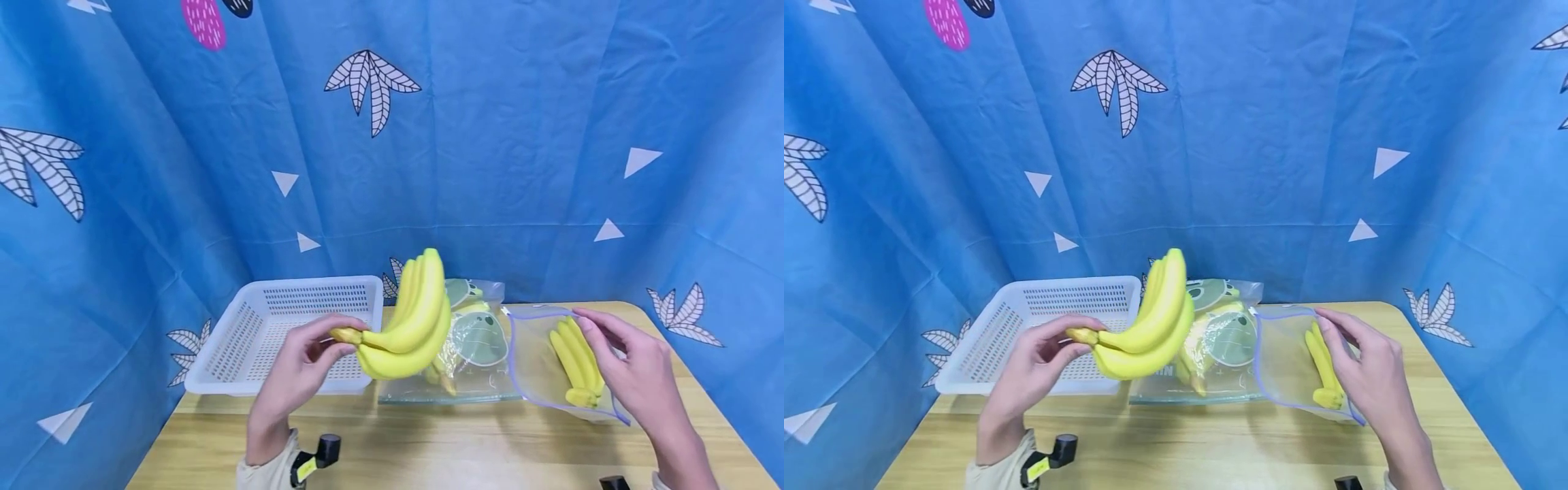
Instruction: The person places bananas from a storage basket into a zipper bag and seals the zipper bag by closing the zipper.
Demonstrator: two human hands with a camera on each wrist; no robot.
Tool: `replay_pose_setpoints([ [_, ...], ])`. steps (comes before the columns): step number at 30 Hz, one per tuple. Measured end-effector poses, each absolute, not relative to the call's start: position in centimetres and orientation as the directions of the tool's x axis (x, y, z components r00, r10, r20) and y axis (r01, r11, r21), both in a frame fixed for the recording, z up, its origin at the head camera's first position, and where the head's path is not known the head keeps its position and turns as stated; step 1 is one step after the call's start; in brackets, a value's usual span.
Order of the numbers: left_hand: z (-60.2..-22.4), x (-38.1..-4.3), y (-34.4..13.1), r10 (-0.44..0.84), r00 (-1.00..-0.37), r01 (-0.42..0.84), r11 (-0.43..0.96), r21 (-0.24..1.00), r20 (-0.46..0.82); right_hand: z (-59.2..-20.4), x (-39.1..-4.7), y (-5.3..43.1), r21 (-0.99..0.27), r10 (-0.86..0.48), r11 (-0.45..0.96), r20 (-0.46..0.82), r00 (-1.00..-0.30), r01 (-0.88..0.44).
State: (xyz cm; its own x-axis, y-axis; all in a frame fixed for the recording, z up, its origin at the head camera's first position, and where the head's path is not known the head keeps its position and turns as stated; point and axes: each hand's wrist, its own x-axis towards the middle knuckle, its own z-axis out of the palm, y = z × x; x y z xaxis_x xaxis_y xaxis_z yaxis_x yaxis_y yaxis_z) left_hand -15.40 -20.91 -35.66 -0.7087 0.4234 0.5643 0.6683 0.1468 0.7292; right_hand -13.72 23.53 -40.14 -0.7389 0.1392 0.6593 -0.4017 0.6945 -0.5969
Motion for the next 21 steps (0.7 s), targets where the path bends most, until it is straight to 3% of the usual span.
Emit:
replay_pose_setpoints([
  [5, -36.8, -16.1, -18.8, 0.468, -0.688, 0.648, 0.052, 0.76, 0.555, -39.9, -13.5, 23.6, -0.591, 0.126, 0.703, 0.65, -0.749, -0.395],
  [13, -37.3, -16.3, -16.4, 0.575, -0.576, 0.663, -0.086, 0.744, 0.581, -39.9, -13.3, 23.8, -0.609, 0.15, 0.7, 0.635, -0.758, -0.372],
  [21, -38.6, -17.0, -13.8, 0.639, -0.556, 0.572, -0.171, 0.802, 0.532, -40.2, -13.7, 23.4, -0.6, 0.125, 0.689, 0.652, -0.748, -0.407],
])
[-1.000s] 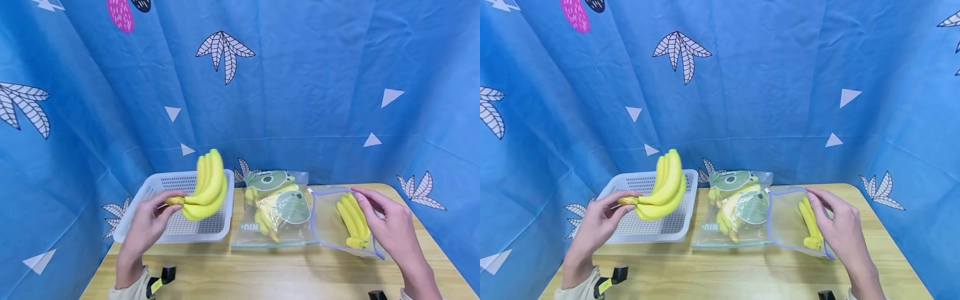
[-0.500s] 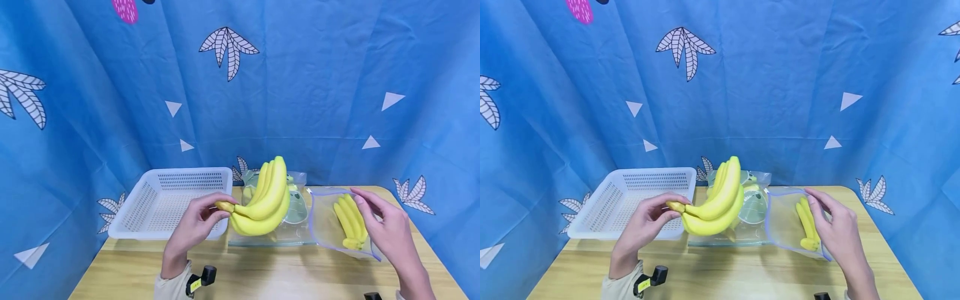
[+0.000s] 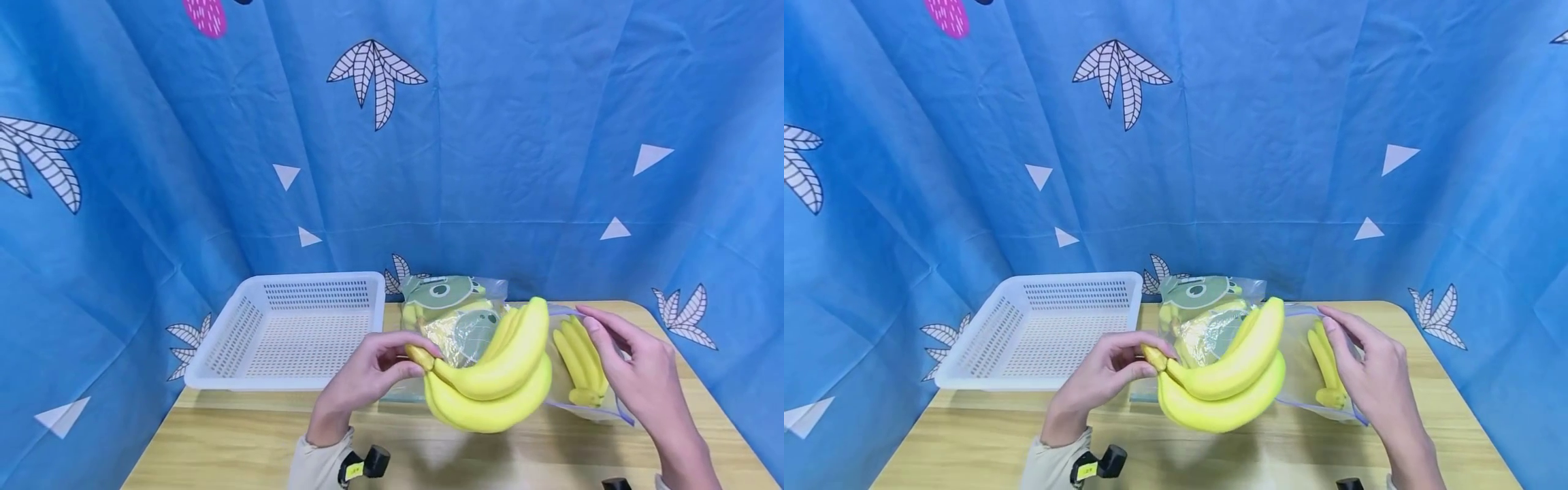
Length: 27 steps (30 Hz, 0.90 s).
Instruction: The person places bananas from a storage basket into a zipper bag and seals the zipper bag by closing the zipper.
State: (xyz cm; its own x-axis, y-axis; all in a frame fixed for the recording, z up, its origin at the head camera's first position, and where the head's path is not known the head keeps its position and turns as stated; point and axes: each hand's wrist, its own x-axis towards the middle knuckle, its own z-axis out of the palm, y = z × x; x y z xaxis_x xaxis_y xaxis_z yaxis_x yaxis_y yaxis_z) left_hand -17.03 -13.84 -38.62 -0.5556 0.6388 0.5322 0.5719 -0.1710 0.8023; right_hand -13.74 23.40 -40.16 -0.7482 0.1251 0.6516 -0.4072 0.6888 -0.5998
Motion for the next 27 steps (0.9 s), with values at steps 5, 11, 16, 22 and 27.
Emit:
replay_pose_setpoints([
  [5, -40.0, -17.9, -12.5, 0.677, -0.541, 0.472, -0.247, 0.846, 0.5, -40.0, -13.6, 23.4, -0.604, 0.129, 0.698, 0.635, -0.762, -0.385],
  [11, -41.3, -18.7, -9.9, 0.696, -0.562, 0.373, -0.27, 0.888, 0.448, -39.9, -13.4, 23.3, -0.597, 0.122, 0.695, 0.647, -0.753, -0.4],
  [16, -42.1, -18.5, -7.7, 0.642, -0.65, 0.376, -0.193, 0.906, 0.407, -39.7, -13.4, 23.1, -0.583, 0.095, 0.689, 0.662, -0.743, -0.431],
  [22, -42.5, -17.4, -4.3, 0.519, -0.76, 0.399, -0.104, 0.911, 0.392, -39.6, -13.4, 22.6, -0.568, 0.069, 0.695, 0.663, -0.746, -0.44],
  [27, -42.7, -16.3, -1.0, 0.443, -0.749, 0.593, 0.116, 0.796, 0.493, -39.9, -13.3, 22.5, -0.545, 0.05, 0.705, 0.676, -0.735, -0.454],
])
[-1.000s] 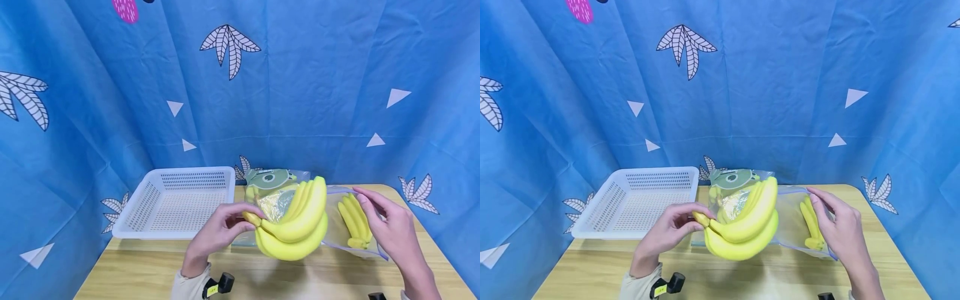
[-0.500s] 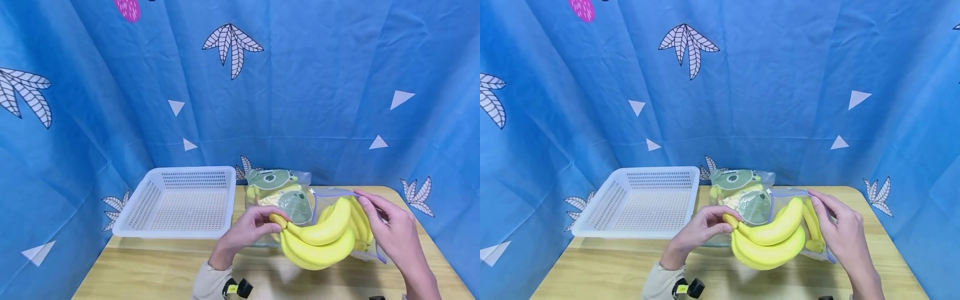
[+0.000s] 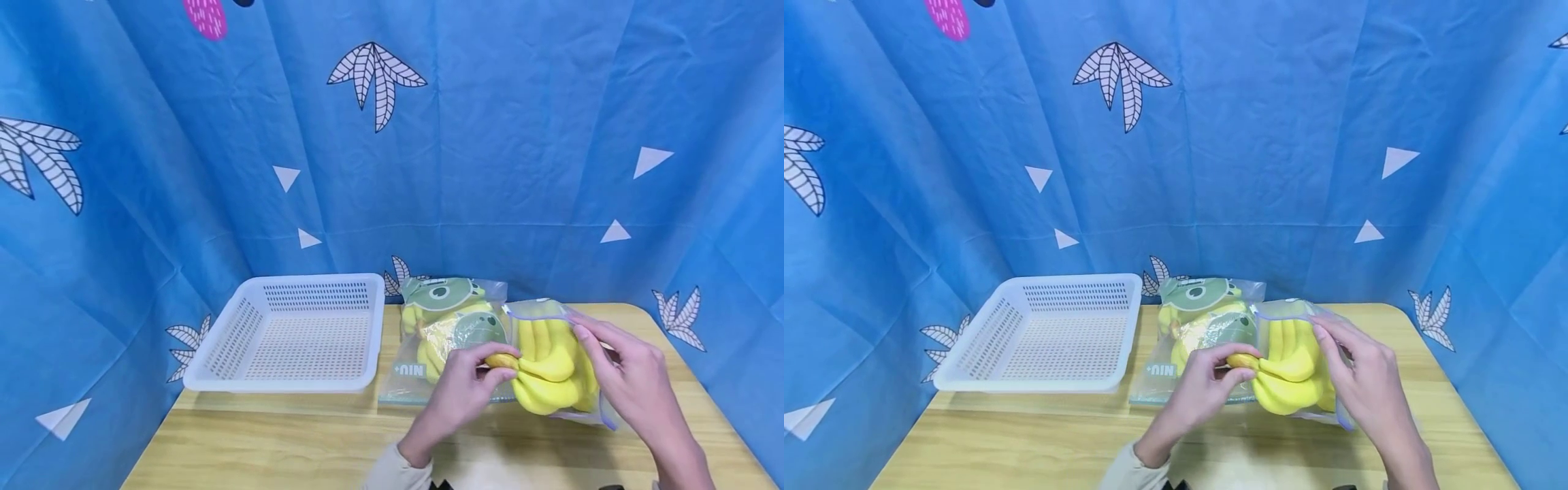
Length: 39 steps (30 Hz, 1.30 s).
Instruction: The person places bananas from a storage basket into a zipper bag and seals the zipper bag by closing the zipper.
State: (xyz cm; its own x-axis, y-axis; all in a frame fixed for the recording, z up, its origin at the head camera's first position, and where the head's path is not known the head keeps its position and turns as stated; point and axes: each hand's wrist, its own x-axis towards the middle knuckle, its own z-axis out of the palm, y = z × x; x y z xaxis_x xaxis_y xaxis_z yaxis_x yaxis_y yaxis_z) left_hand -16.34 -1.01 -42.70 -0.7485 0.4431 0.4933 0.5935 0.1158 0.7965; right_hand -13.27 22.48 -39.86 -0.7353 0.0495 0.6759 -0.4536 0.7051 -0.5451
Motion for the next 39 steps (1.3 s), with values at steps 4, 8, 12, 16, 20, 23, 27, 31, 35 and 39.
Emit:
replay_pose_setpoints([
  [4, -42.9, -16.0, 1.1, 0.436, -0.702, 0.7, 0.279, 0.658, 0.563, -40.1, -13.1, 22.6, -0.53, 0.041, 0.712, 0.686, -0.727, -0.46],
  [8, -43.5, -15.9, 2.8, 0.442, -0.678, 0.732, 0.342, 0.589, 0.587, -40.3, -12.8, 22.7, -0.521, 0.026, 0.713, 0.688, -0.725, -0.469],
  [12, -44.4, -16.0, 4.2, 0.432, -0.636, 0.772, 0.352, 0.53, 0.639, -40.2, -12.5, 22.7, -0.52, 0.019, 0.714, 0.682, -0.731, -0.468],
  [16, -45.2, -16.1, 5.4, 0.417, -0.613, 0.788, 0.385, 0.481, 0.671, -40.0, -12.2, 22.8, -0.512, 0.01, 0.716, 0.688, -0.726, -0.475],
  [20, -45.9, -16.2, 6.5, 0.409, -0.626, 0.778, 0.388, 0.494, 0.664, -39.8, -12.1, 22.8, -0.486, -0.009, 0.72, 0.707, -0.707, -0.495],
  [23, -46.5, -16.2, 7.3, 0.39, -0.642, 0.766, 0.374, 0.523, 0.661, -39.8, -12.1, 22.9, -0.484, -0.011, 0.717, 0.712, -0.702, -0.502],
  [27, -47.5, -16.1, 8.6, 0.345, -0.691, 0.723, 0.351, 0.595, 0.635, -39.9, -12.5, 23.4, -0.468, -0.027, 0.725, 0.714, -0.699, -0.506],
  [31, -48.7, -15.7, 10.3, 0.333, -0.755, 0.656, 0.386, 0.648, 0.565, -40.5, -12.9, 24.2, -0.432, -0.074, 0.742, 0.707, -0.704, -0.512],
  [35, -50.2, -15.4, 11.7, 0.34, -0.796, 0.604, 0.416, 0.679, 0.5, -41.4, -13.2, 25.1, -0.402, -0.129, 0.752, 0.687, -0.715, -0.522],
  [39, -51.3, -15.4, 12.8, 0.347, -0.821, 0.565, 0.387, 0.729, 0.453, -42.5, -13.1, 25.9, -0.395, -0.172, 0.759, 0.645, -0.744, -0.518],
])
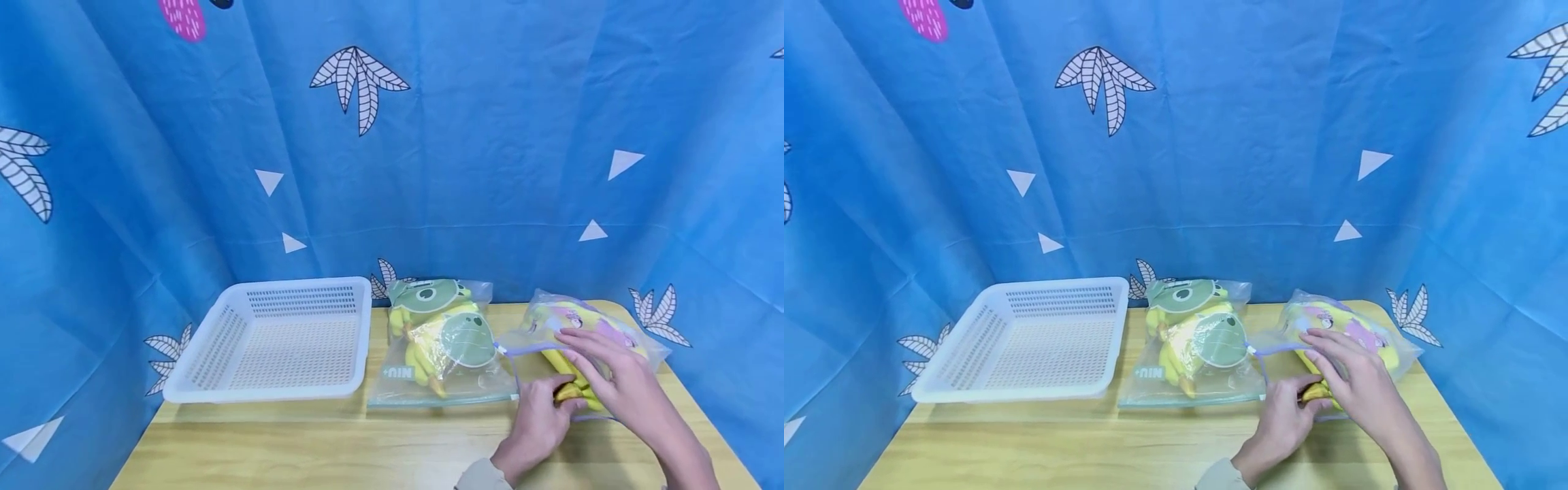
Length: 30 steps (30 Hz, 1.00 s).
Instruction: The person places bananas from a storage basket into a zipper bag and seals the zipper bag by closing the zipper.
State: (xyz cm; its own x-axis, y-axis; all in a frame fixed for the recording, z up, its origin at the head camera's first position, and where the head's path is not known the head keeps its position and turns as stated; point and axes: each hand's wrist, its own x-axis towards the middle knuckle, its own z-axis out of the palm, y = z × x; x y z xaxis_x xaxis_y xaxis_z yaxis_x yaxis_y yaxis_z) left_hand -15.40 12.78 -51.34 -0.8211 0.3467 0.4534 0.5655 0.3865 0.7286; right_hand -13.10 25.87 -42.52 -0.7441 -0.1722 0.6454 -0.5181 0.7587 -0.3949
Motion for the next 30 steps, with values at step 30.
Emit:
replay_pose_setpoints([
  [30, -49.1, -16.1, 5.9, 0.541, -0.831, 0.227, 0.116, 0.967, 0.13, -45.6, -13.3, 31.9, -0.193, -0.233, 0.881, 0.617, -0.751, -0.431],
])
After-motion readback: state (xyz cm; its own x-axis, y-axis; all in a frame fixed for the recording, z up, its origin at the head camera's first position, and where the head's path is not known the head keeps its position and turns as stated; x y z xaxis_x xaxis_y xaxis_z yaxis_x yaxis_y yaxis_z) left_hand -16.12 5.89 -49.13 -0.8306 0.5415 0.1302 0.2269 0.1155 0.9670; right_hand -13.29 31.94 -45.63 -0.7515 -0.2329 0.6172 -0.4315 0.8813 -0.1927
